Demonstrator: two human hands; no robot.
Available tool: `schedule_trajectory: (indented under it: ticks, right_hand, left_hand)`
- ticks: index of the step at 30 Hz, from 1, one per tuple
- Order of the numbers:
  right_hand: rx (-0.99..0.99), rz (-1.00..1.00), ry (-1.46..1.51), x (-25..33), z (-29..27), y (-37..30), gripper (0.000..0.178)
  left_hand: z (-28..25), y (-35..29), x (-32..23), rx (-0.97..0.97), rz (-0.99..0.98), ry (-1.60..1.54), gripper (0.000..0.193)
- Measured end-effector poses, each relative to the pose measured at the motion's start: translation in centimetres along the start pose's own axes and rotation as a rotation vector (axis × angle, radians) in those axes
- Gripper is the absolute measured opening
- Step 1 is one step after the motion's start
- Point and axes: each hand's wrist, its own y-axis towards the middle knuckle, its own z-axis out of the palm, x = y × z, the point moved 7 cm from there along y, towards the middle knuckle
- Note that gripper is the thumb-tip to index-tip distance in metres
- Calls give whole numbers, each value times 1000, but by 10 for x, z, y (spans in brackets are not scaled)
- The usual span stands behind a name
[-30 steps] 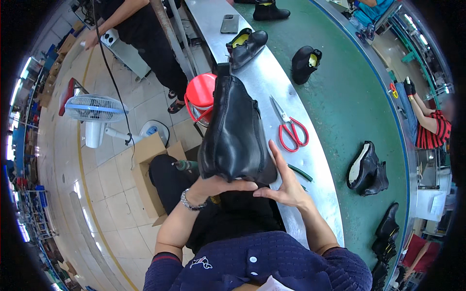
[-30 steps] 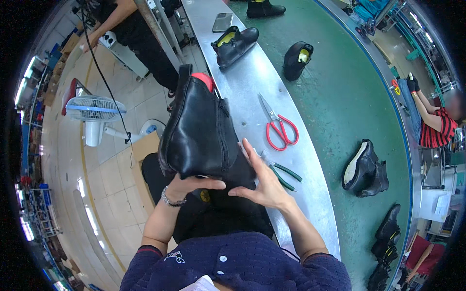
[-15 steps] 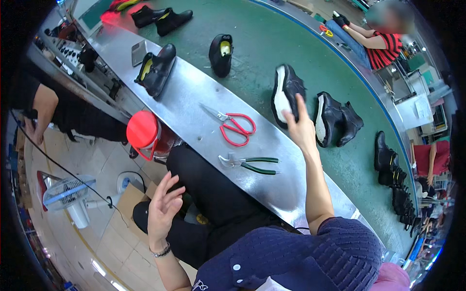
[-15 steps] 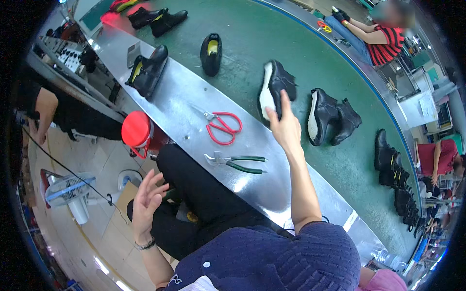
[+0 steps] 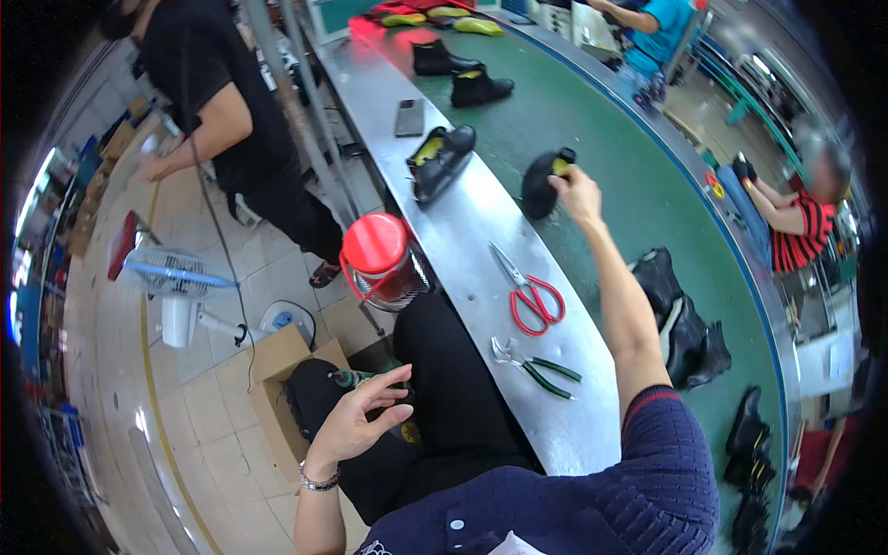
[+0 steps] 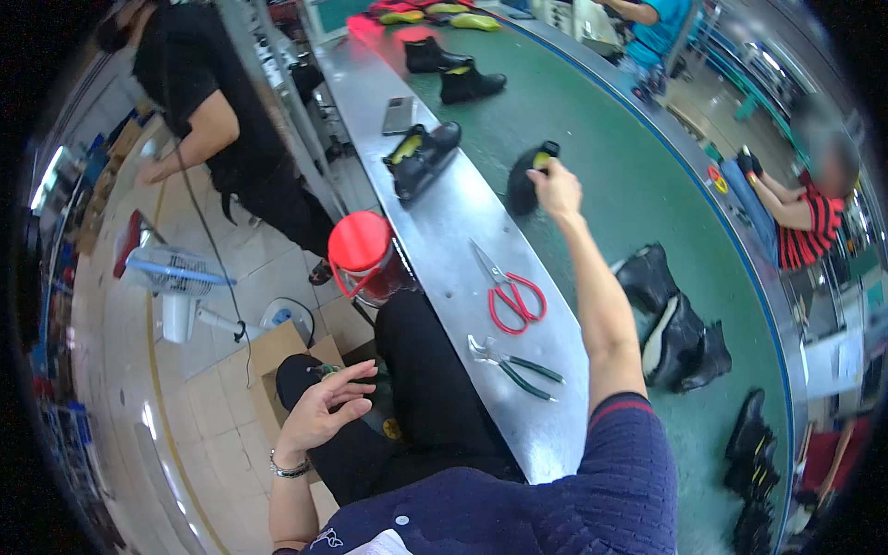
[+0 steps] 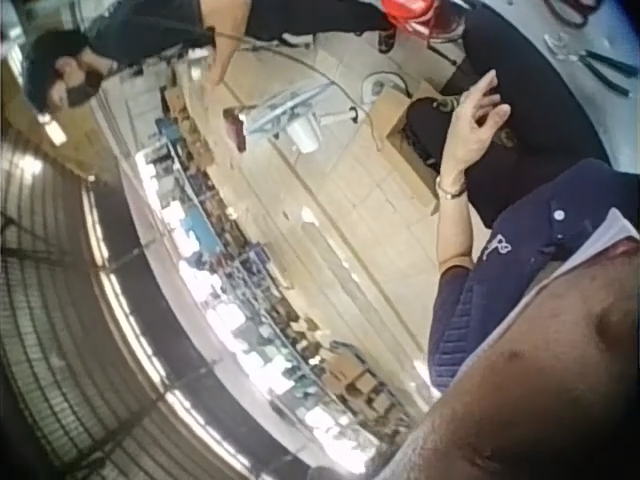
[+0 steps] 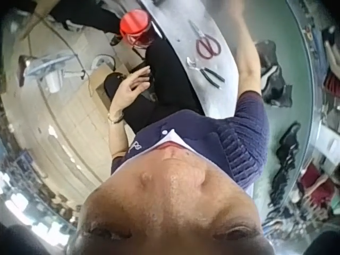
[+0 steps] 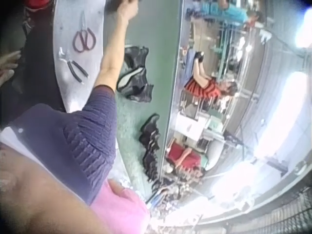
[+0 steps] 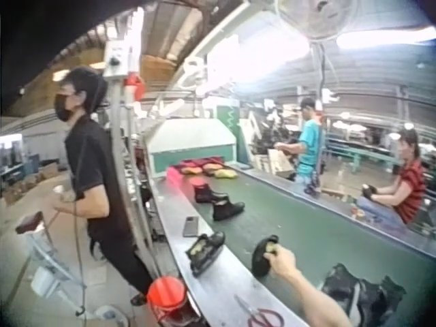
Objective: The worker is using pliers and hand force to stretch, position, and glue shoe upper material onto a last, ensuring the material is taut and correctly aligned for the sole attachment process.
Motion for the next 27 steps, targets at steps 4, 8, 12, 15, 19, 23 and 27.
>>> schedule_trajectory:
  ticks: [4, 8, 12, 15, 19, 23, 27]
  right_hand:
    - [-44, -203, 332, 68, -91, -3, 27]
    - [126, -216, 618, 163, -161, -47, 25]
    - [514, -111, 877, 222, -139, -110, 19]
    - [797, -124, 908, 250, -105, -160, 22]
    - [859, -166, 1100, 274, -71, -195, 29]
    - [708, -98, 1106, 241, -39, -208, 33]
    - [688, -149, 429, 147, -9, -243, 33]
  left_hand:
    - [-6, -5, -5, -41, 25, 47, 60]
    - [15, 28, -41, -22, 198, 130, 86]
    - [47, 53, -74, 37, 460, 155, 117]
    - [56, 44, -58, 73, 575, -60, 130]
    - [32, 10, -6, -66, 490, -202, 122]
    - [9, -29, 39, -221, 428, -233, 123]
    - [-12, -65, 53, -398, 355, -151, 125]
